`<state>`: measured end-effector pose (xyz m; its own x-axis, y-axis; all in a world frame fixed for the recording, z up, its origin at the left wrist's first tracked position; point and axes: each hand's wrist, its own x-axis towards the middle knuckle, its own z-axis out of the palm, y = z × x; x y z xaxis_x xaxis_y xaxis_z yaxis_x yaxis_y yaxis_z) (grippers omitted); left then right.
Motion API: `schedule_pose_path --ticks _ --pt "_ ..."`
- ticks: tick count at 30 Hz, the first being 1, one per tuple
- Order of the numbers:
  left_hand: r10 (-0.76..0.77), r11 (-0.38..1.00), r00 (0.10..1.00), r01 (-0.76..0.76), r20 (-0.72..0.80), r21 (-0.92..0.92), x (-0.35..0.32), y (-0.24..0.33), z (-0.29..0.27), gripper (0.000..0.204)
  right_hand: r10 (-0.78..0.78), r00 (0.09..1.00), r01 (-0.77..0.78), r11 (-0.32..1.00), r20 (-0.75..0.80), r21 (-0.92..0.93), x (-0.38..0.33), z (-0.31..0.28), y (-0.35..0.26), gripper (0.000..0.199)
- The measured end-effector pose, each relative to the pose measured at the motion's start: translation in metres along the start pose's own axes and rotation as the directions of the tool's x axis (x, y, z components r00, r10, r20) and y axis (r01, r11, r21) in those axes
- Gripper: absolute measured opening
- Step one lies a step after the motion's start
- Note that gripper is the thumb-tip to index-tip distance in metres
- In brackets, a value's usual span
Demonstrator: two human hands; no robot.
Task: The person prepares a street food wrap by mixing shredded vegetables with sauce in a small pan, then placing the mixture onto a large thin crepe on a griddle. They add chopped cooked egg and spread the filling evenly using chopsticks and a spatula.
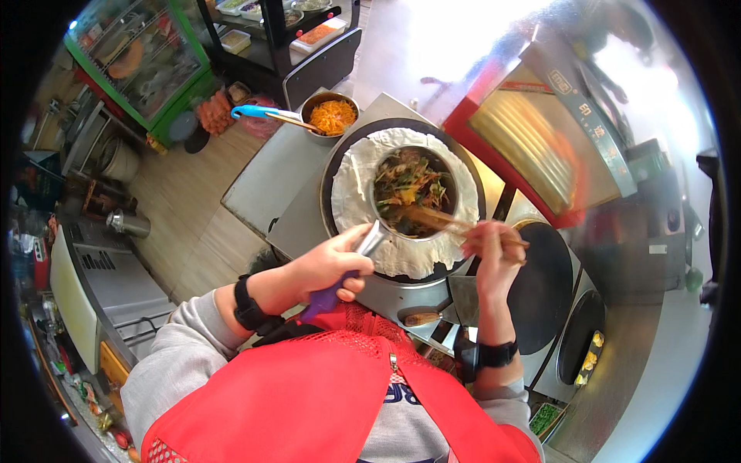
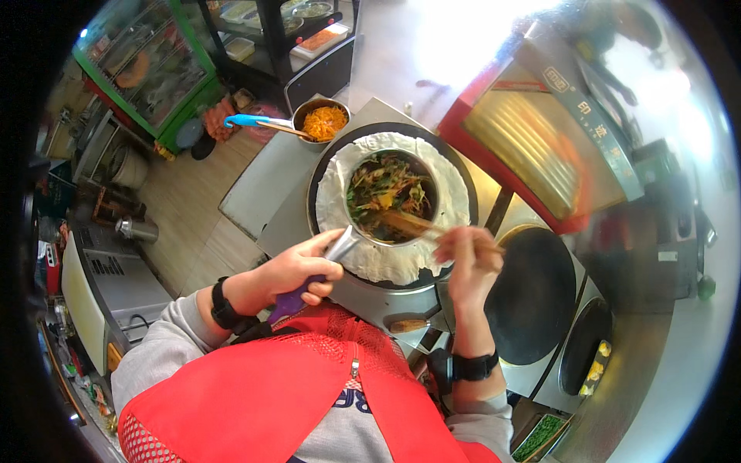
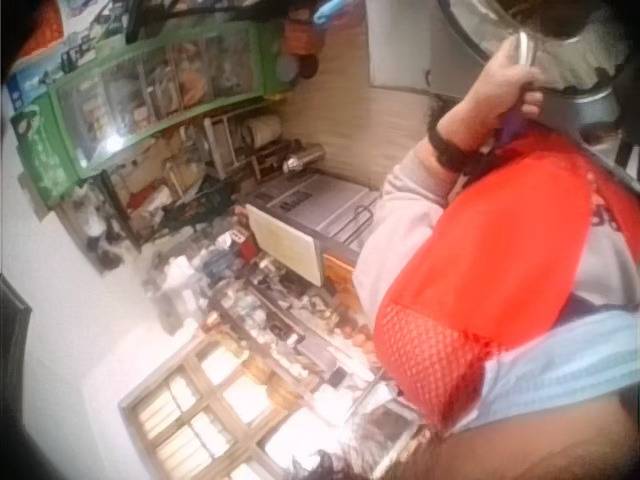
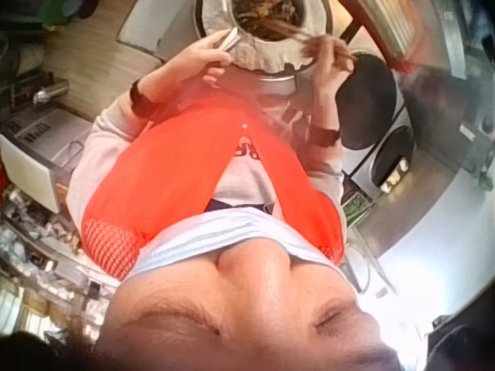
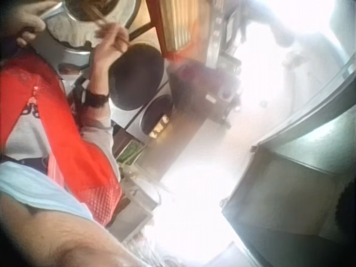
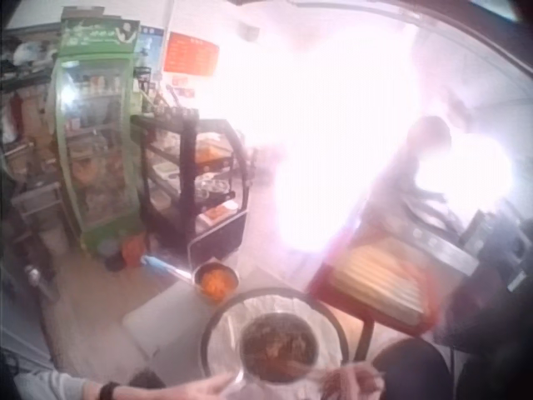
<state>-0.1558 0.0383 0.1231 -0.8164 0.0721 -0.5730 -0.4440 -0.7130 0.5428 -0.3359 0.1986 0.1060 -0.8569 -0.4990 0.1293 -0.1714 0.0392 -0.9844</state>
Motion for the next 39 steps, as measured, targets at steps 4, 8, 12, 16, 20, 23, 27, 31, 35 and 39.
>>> schedule_pose_path --ticks 4,8,12,16,20,23,27,31,35,39 --pt "0.093 0.994 0.99 -0.086 0.107 -0.068 -0.007 0.0 -0.007 0.076 -0.149 0.948 0.162 0.987 0.282 -0.024 0.009 0.002 -0.01 0.019" --pt "0.079 0.995 0.994 -0.075 0.071 -0.063 -0.007 -0.002 -0.017 0.076 0.008 0.999 -0.012 0.996 -0.048 -0.088 0.016 -0.009 -0.021 0.016" --pt "0.095 0.991 0.983 -0.078 0.157 -0.112 -0.004 -0.004 -0.024 0.072 -0.237 0.85 0.41 0.858 0.47 -0.31 0.013 0.0 -0.044 0.01" --pt "-0.012 0.995 0.995 0.022 0.097 -0.099 0.001 -0.016 -0.016 0.072 -0.115 0.661 0.481 0.823 0.742 -0.301 0.04 0.013 -0.076 0.006" --pt "0.024 0.996 0.997 -0.018 0.075 -0.089 0.001 -0.014 -0.02 0.068 -0.151 0.903 0.195 0.978 0.402 -0.07 0.102 0.008 -0.061 0.02" --pt "0.077 0.991 0.997 -0.077 -0.004 -0.107 -0.005 -0.004 -0.036 0.07 -0.059 0.915 0.199 0.927 0.398 -0.319 0.1 -0.031 -0.036 0.022" --pt "0.156 0.987 0.985 -0.153 0.07 -0.048 0.005 -0.008 -0.034 0.071 0.163 0.96 -0.144 0.985 0.228 -0.098 0.039 -0.054 0.024 0.022" --pt "0.196 0.968 0.975 -0.175 0.104 -0.182 0.018 -0.016 -0.017 0.074 0.361 0.932 -0.325 0.83 0.007 0.452 0.0 -0.031 0.073 0.023" --pt "0.13 0.985 0.991 -0.127 0.018 -0.121 0.014 -0.013 -0.012 0.072 0.509 0.843 -0.242 0.649 -0.175 0.721 -0.008 -0.022 0.074 0.023" --pt "0.073 0.988 0.97 -0.039 0.232 -0.146 0.011 -0.008 -0.008 0.066 0.235 0.922 -0.089 0.902 -0.307 0.423 -0.002 -0.008 0.046 0.022"
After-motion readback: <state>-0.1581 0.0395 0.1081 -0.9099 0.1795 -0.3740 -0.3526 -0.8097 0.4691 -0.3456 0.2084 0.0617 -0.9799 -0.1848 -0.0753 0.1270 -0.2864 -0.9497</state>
